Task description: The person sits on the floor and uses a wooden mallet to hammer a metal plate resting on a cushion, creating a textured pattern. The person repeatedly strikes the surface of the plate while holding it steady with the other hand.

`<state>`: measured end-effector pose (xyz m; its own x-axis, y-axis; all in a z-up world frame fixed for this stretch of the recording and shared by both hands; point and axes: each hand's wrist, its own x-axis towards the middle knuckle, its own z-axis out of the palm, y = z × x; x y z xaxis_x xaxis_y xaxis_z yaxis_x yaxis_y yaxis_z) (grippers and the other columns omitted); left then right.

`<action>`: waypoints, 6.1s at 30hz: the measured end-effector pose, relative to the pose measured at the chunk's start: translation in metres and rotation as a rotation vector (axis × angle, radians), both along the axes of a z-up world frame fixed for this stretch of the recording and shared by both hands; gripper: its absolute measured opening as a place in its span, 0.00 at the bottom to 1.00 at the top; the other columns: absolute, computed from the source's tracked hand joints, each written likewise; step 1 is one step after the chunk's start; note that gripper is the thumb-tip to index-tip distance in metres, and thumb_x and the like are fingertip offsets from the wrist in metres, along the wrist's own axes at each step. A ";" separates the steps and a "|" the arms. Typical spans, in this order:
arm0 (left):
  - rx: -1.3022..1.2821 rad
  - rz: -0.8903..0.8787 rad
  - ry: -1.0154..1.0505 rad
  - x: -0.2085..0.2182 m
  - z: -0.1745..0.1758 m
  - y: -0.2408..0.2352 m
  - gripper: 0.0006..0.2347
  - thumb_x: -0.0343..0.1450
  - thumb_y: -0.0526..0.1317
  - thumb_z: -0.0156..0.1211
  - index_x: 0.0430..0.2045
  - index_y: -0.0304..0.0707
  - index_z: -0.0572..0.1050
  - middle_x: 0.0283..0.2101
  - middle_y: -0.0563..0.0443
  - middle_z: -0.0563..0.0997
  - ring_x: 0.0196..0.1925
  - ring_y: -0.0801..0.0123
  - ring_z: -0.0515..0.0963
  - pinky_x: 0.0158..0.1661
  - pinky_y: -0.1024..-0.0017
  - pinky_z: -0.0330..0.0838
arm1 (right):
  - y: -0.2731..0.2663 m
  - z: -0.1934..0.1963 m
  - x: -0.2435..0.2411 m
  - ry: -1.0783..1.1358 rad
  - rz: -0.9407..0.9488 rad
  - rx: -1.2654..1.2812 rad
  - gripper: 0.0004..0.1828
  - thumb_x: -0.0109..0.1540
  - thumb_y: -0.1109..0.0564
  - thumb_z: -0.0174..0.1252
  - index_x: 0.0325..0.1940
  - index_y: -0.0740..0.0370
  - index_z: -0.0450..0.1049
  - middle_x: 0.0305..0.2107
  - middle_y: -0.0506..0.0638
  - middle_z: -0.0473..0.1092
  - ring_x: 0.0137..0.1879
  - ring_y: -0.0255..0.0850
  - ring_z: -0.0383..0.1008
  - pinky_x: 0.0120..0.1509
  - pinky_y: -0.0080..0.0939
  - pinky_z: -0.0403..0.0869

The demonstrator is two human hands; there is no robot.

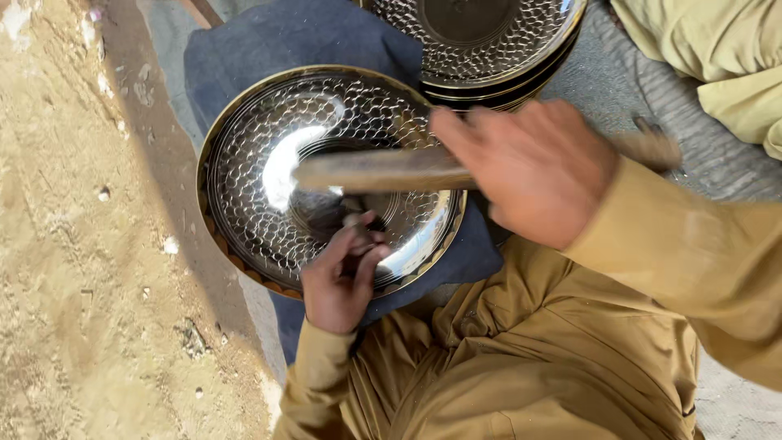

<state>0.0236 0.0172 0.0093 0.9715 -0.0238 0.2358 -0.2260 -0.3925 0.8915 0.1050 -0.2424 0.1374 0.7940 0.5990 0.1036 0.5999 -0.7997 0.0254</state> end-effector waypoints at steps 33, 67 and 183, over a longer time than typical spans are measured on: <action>0.427 -0.793 -0.027 0.059 0.014 0.019 0.20 0.68 0.30 0.67 0.57 0.38 0.76 0.50 0.39 0.83 0.43 0.51 0.86 0.42 0.64 0.81 | -0.029 -0.149 -0.142 0.232 -0.767 0.951 0.20 0.59 0.57 0.65 0.52 0.62 0.67 0.25 0.60 0.73 0.28 0.57 0.78 0.37 0.53 0.75; 0.310 -0.244 0.060 0.009 0.010 0.020 0.18 0.69 0.28 0.66 0.55 0.33 0.75 0.49 0.42 0.85 0.49 0.59 0.88 0.47 0.68 0.82 | -0.021 -0.071 -0.032 0.386 -0.037 0.532 0.30 0.46 0.63 0.62 0.53 0.63 0.67 0.29 0.65 0.76 0.36 0.65 0.78 0.41 0.61 0.75; 0.054 -0.241 -0.075 0.054 0.016 -0.005 0.20 0.70 0.31 0.69 0.58 0.43 0.76 0.46 0.46 0.87 0.43 0.69 0.88 0.47 0.73 0.83 | -0.035 -0.097 -0.079 0.233 -0.452 0.752 0.33 0.56 0.53 0.66 0.61 0.66 0.65 0.36 0.67 0.76 0.36 0.60 0.80 0.38 0.54 0.76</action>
